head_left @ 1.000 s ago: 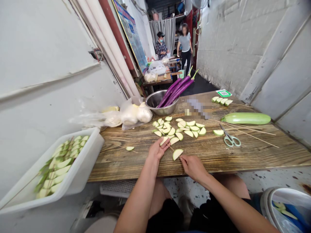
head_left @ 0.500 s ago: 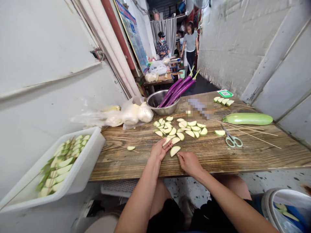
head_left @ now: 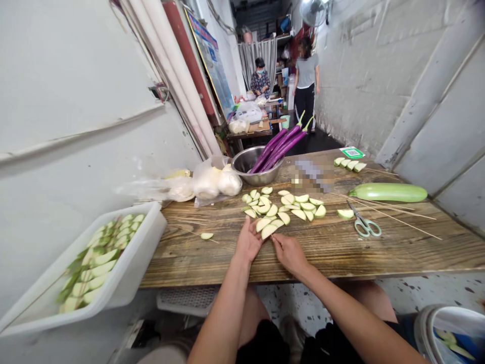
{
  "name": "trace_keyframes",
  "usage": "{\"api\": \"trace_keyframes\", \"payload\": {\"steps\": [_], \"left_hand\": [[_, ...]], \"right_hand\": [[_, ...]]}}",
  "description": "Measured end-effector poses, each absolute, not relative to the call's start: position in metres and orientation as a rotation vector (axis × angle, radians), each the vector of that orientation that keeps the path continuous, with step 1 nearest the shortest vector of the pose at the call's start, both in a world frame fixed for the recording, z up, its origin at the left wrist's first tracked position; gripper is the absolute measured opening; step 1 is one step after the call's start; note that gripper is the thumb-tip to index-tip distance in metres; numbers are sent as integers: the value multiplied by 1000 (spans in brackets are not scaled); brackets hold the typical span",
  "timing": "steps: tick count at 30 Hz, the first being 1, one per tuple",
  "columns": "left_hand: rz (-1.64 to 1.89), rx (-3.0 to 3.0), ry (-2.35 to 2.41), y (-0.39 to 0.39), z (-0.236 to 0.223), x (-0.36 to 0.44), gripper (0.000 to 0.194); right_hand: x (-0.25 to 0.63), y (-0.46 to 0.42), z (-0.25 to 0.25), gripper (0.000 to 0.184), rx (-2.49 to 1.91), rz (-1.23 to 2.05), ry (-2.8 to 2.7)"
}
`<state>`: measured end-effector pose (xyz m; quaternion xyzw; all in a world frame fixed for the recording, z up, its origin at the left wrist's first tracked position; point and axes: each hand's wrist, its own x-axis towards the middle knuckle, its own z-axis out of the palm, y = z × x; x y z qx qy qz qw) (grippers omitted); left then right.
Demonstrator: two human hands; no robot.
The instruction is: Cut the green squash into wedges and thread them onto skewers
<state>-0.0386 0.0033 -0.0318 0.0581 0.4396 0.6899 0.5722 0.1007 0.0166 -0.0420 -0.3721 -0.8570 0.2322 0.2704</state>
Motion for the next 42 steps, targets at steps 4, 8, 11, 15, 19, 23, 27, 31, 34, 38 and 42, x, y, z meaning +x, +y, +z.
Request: {"api": "trace_keyframes", "payload": {"steps": [4,8,11,15,19,23,27,31,34,38,42], "left_hand": [[1749,382,1285,-7,-34,-35,17],[1697,764,1628,-5,-32,-28,23],[1513,1128,1841,4,-27,-19,29],[1184,1441,2113,18,-26,-12,31],[1060,1489,2167,23,-27,-16,30],[1197,1370,2133,21,-27,-14,25],[1350,1154,2124,21,-26,-3,23],[1241,1134,2257,26,-27,6,20],[1158,1109,2301,31,-27,8,22],[1228,1072,2225,33,-26,9,23],[1220,1312,2199,27,-30,12,7]], "right_hand": [[136,22,-48,31,-1019,622,-2164],[175,36,-55,33,-1137,646,-1958],[188,42,-58,32,-1135,723,-1879],[188,40,-58,31,-1087,768,-1864],[186,38,-57,30,-1068,789,-1863],[187,38,-56,30,-1055,801,-1880],[186,38,-55,30,-1052,801,-1904],[186,38,-54,30,-1052,788,-1918],[186,38,-53,30,-1048,784,-1925],[186,39,-52,29,-1041,776,-1925],[186,39,-53,29,-1025,760,-1920]]}}
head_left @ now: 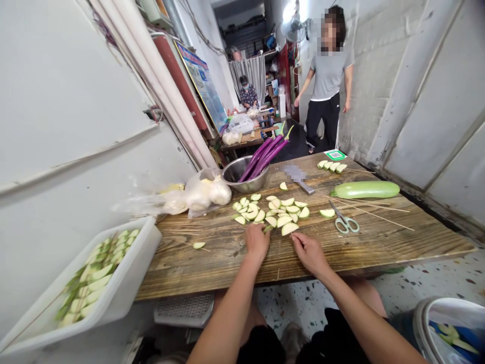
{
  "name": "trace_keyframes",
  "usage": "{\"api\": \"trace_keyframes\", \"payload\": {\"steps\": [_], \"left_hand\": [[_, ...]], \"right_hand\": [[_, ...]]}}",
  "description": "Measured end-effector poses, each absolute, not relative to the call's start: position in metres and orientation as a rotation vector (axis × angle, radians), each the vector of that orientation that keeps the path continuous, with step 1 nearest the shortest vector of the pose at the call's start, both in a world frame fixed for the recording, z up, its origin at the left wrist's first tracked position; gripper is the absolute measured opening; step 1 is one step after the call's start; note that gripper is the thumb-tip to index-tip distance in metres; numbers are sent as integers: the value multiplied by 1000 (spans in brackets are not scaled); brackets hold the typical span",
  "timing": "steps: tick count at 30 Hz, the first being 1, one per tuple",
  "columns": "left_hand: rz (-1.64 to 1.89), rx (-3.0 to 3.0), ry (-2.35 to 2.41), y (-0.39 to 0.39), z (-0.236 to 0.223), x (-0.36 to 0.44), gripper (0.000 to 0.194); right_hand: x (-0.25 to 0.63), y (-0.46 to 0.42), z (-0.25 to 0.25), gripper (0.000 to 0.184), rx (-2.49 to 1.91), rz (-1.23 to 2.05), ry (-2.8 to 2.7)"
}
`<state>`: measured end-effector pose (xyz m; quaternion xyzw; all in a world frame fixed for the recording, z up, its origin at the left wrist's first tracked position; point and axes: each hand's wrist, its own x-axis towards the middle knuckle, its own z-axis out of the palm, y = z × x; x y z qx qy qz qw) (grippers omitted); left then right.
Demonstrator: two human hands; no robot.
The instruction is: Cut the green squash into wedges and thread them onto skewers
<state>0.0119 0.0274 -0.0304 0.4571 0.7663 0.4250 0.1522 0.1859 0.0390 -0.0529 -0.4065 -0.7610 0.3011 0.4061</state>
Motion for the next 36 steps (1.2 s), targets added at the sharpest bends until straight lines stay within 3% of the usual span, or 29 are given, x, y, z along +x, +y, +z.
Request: {"api": "trace_keyframes", "payload": {"steps": [2,7,13,36], "left_hand": [[1345,1330,2128,23,-36,11,4],[1625,800,1613,16,-45,-9,22],[1751,167,1139,16,-36,-44,9],[1720,-91,1024,22,-38,-61,8]], "right_hand": [[186,39,-54,29,-1012,753,-1924],[187,36,-54,28,-964,735,-1971],[181,23,-46,28,-825,715,-2219],[171,10,-38,31,-933,664,-2486]]}}
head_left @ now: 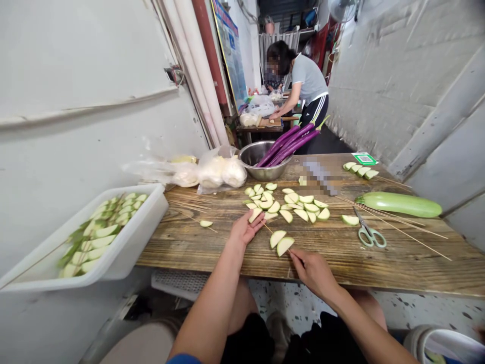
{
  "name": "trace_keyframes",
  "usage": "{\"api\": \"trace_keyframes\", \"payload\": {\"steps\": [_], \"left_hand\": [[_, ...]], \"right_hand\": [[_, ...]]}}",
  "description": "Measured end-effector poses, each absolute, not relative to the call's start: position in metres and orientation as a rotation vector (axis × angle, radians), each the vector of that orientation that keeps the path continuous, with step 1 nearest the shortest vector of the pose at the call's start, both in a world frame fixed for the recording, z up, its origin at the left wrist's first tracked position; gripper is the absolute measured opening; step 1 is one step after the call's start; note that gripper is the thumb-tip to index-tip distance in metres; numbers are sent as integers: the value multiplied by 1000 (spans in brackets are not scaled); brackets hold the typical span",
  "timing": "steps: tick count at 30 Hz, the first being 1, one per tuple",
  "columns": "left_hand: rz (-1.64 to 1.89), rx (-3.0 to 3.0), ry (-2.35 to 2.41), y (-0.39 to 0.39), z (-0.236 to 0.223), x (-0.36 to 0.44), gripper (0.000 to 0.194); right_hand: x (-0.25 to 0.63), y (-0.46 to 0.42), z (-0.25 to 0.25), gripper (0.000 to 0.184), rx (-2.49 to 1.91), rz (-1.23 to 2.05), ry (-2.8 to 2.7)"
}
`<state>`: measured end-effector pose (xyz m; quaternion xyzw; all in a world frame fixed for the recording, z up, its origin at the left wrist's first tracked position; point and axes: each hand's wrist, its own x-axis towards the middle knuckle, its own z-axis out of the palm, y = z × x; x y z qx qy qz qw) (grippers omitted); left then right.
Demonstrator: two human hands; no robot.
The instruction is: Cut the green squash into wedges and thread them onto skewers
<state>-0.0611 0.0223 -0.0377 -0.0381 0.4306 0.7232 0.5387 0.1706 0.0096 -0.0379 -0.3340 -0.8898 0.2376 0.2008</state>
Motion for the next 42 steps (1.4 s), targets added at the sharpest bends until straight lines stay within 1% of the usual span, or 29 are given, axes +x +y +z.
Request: {"api": "trace_keyframes", "payload": {"steps": [42], "left_hand": [[1704,-81,1035,21,-35,-57,7]], "right_hand": [[169,11,-35,33,-971,632,-2525]]}}
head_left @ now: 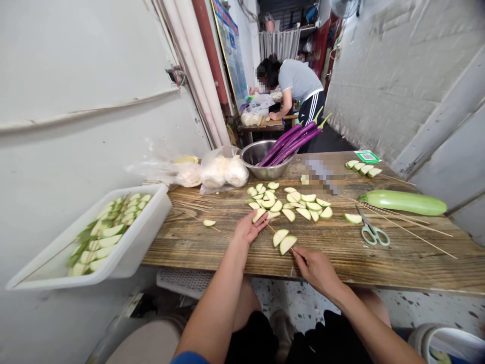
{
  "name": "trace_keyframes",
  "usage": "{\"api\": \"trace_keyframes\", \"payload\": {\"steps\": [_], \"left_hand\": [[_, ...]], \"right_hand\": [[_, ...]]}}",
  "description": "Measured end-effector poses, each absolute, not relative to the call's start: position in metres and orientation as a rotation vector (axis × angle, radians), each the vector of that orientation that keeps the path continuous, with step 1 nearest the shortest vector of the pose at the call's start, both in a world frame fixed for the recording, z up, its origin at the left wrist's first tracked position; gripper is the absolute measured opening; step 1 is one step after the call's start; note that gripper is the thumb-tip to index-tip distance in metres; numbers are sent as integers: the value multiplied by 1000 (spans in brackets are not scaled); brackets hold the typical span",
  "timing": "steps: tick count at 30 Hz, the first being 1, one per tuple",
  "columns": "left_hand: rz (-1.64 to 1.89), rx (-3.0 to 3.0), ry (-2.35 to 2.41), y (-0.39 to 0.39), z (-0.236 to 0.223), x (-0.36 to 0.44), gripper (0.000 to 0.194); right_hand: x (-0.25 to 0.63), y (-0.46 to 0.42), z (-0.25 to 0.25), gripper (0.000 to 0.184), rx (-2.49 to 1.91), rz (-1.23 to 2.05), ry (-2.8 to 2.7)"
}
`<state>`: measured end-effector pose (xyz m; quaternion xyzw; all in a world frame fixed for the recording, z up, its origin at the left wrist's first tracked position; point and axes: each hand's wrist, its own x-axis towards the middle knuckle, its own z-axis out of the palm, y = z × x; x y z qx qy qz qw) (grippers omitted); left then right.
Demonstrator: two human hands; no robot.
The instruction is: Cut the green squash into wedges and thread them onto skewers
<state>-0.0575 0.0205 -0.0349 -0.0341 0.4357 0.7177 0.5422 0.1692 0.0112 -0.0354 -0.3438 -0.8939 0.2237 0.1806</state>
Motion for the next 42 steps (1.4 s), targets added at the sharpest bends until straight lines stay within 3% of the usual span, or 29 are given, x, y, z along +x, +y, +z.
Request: {"api": "trace_keyframes", "payload": {"steps": [42], "left_hand": [[1661,-25,1045,20,-34,-58,8]], "right_hand": [[170,10,-33,34,-968,641,-2526]]}}
